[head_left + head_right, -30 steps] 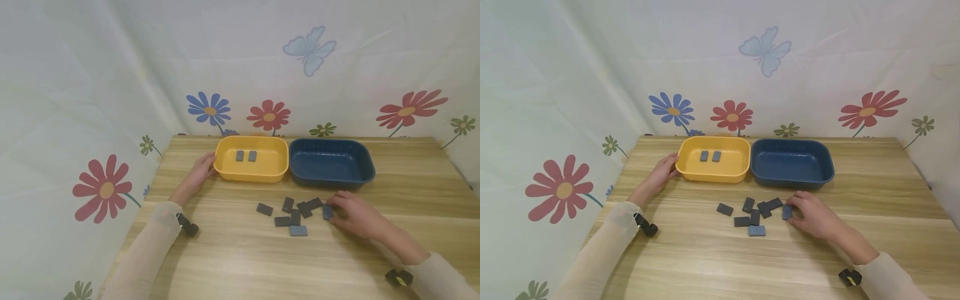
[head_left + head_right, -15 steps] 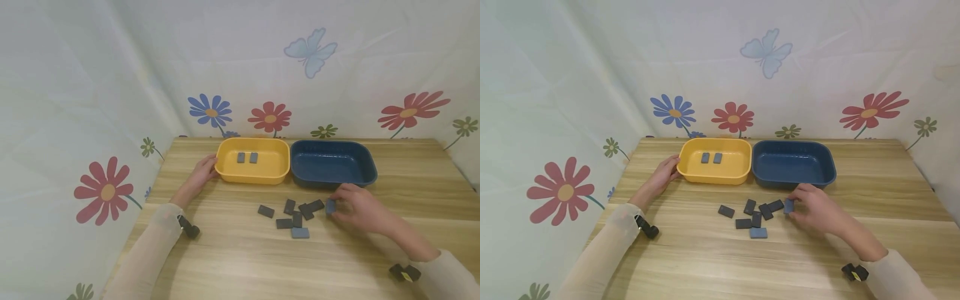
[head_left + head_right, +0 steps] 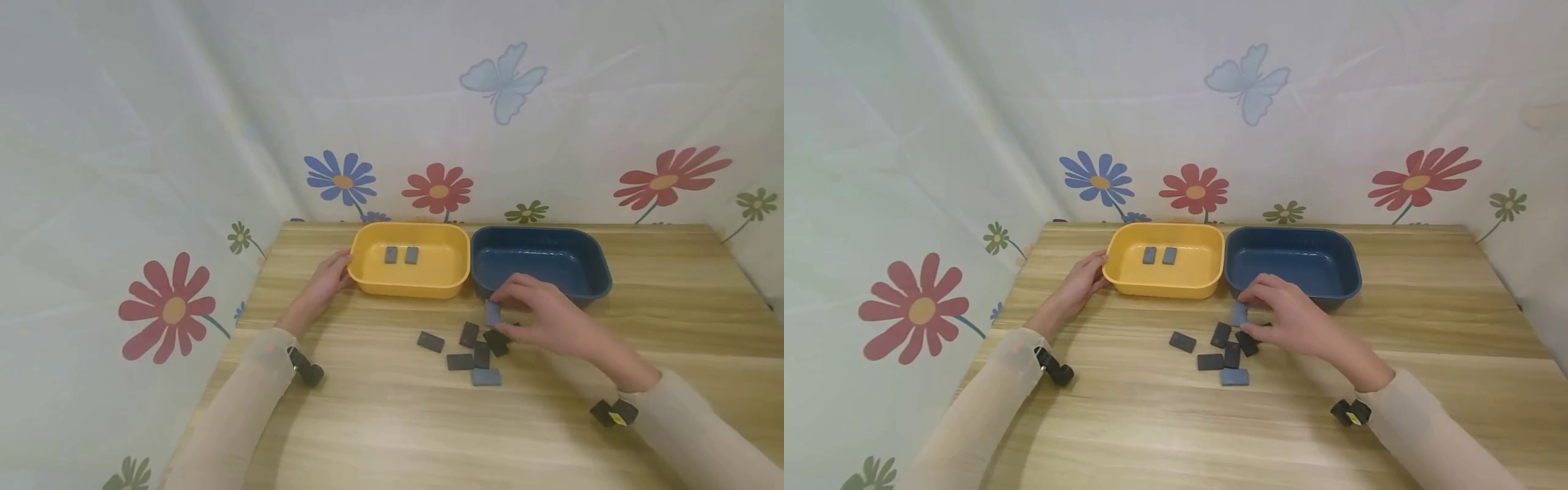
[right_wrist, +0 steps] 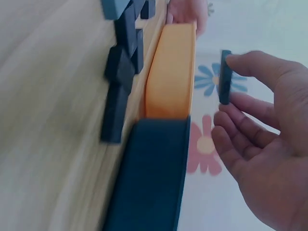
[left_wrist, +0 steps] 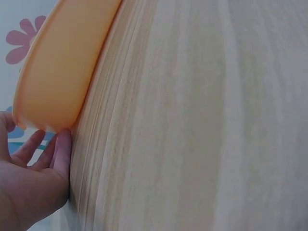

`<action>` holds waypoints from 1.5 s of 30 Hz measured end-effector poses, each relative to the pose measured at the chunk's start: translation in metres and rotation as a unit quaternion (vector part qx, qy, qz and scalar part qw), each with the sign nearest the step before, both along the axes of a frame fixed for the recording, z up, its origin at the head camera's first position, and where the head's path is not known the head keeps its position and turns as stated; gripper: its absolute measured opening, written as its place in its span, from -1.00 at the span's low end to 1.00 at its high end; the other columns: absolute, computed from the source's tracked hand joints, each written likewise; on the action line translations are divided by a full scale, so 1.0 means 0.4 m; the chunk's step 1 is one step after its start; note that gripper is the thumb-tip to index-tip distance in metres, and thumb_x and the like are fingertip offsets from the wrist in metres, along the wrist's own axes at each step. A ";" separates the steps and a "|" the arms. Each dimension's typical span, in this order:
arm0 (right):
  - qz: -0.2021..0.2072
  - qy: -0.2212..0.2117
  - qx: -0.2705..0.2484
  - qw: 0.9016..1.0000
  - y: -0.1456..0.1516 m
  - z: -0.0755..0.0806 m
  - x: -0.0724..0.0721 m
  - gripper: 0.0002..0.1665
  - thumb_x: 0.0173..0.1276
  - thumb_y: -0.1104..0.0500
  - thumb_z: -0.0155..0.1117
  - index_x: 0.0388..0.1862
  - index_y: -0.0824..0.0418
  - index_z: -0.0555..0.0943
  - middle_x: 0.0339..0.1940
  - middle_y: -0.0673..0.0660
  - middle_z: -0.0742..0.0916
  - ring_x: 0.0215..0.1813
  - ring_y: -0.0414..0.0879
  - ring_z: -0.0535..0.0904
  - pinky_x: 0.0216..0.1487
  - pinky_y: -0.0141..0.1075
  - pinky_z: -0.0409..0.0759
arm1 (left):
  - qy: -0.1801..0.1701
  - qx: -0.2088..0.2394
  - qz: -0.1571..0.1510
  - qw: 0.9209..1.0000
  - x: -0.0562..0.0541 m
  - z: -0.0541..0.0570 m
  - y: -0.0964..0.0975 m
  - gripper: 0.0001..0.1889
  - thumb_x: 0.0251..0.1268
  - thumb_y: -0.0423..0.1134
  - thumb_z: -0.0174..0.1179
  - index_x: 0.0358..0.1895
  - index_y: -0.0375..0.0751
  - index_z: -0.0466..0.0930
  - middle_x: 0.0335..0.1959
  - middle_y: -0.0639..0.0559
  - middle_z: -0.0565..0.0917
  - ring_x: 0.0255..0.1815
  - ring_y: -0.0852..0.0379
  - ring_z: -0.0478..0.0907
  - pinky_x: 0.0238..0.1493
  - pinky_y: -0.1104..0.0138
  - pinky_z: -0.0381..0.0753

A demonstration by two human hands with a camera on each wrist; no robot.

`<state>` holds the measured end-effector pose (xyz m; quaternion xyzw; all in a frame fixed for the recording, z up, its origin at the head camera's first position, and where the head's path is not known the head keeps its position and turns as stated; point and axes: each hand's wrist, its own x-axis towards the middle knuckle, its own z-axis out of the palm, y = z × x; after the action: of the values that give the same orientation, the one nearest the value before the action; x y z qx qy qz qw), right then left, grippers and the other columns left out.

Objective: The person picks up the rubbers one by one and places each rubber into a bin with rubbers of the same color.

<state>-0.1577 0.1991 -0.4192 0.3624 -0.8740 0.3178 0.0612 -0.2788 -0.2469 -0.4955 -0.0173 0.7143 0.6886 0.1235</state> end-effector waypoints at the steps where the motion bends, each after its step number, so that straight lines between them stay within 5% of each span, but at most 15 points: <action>1: 0.002 0.004 -0.003 1.000 -0.013 0.005 -0.008 -0.57 0.18 0.24 0.68 0.02 0.17 0.74 -0.04 -0.04 0.71 0.01 -0.07 0.72 0.01 -0.04 0.76 | 0.000 0.000 -0.001 1.000 -0.001 -0.001 0.000 -0.38 0.75 -0.07 -0.06 0.66 -0.32 0.15 0.63 -0.22 0.30 0.57 -0.08 0.37 0.43 0.22 0.52; 12: -0.012 -0.027 -0.035 0.999 -0.138 0.029 -0.107 -0.55 0.28 0.16 0.64 0.13 0.21 0.73 0.01 0.13 0.74 0.03 0.12 0.71 0.03 0.09 0.74 | 0.003 -0.002 -0.004 1.000 0.004 -0.002 -0.002 -0.40 0.77 -0.09 -0.10 0.65 -0.35 0.14 0.63 -0.24 0.28 0.58 -0.10 0.35 0.45 0.19 0.50; 18: -0.056 -0.053 -0.031 0.997 -0.213 0.019 -0.177 -0.50 0.36 0.03 0.58 0.20 0.20 0.72 0.07 0.17 0.75 0.13 0.17 0.65 0.15 0.06 0.67 | 0.007 0.004 -0.016 1.000 -0.002 -0.002 0.002 -0.40 0.78 -0.08 -0.10 0.64 -0.36 0.16 0.61 -0.24 0.32 0.55 -0.09 0.38 0.44 0.19 0.52; 28: -0.052 -0.040 -0.005 0.998 -0.323 -0.003 -0.272 -0.49 0.39 0.03 0.55 0.22 0.24 0.71 0.05 0.18 0.76 0.10 0.11 0.64 0.19 -0.03 0.64 | 0.004 0.005 -0.015 1.000 -0.001 -0.001 -0.003 -0.40 0.78 -0.08 -0.10 0.65 -0.34 0.15 0.61 -0.23 0.32 0.56 -0.09 0.38 0.45 0.18 0.50; 38: -0.054 -0.080 0.025 0.995 -0.403 -0.035 -0.331 -0.49 0.41 0.06 0.54 0.25 0.24 0.70 0.14 0.19 0.76 0.17 0.14 0.65 0.26 -0.07 0.63 | 0.005 -0.005 -0.023 1.000 -0.001 -0.003 -0.007 -0.37 0.77 -0.01 -0.08 0.65 -0.33 0.16 0.63 -0.22 0.29 0.58 -0.09 0.35 0.48 0.17 0.47; 45: -0.047 -0.097 0.025 0.994 -0.442 -0.062 -0.348 -0.55 0.36 0.11 0.58 0.13 0.30 0.73 0.02 0.22 0.78 0.05 0.10 0.65 0.16 -0.11 0.64 | 0.008 0.005 -0.017 1.000 -0.001 -0.001 0.002 -0.40 0.77 -0.07 -0.10 0.63 -0.37 0.18 0.58 -0.27 0.36 0.54 -0.14 0.40 0.44 0.18 0.52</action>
<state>-0.2968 0.0222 -0.4441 0.2899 -0.8995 0.3265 -0.0184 -0.2793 -0.2462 -0.4958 0.0009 0.7122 0.6900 0.1290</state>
